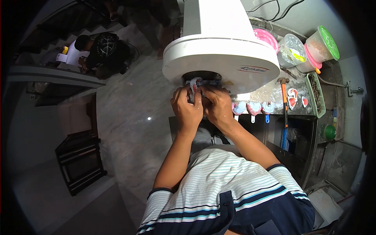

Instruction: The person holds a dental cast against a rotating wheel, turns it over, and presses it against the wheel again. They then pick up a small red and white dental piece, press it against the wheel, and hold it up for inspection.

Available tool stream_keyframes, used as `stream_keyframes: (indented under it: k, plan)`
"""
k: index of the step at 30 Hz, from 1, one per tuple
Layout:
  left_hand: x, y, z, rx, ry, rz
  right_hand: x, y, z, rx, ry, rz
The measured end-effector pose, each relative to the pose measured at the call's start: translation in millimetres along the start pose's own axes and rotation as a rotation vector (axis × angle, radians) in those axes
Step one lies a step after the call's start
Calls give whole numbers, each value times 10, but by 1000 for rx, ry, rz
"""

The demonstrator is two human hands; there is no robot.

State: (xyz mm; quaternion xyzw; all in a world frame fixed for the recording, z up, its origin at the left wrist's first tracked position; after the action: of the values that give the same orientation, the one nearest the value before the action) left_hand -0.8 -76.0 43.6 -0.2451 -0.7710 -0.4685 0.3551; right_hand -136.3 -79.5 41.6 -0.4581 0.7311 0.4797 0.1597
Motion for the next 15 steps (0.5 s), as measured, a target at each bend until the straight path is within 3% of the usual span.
stream_keyframes:
  k: [15]
  plan:
    - [-63, 19, -116, -80, -40, 30, -141, -25, -26, 25, -27, 220]
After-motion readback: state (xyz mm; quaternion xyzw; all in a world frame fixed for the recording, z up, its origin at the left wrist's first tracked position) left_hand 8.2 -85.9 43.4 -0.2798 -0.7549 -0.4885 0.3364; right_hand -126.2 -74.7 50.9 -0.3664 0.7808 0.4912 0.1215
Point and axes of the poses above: each hand's wrist, its own z-axis away from the middle knuckle, its own y-axis out of the back of the hand, x = y × z, the point moved 7 cm from there along -z, towards the middle knuckle, and after that the axes turned 5 degrees about y, right-handed, at the moved point
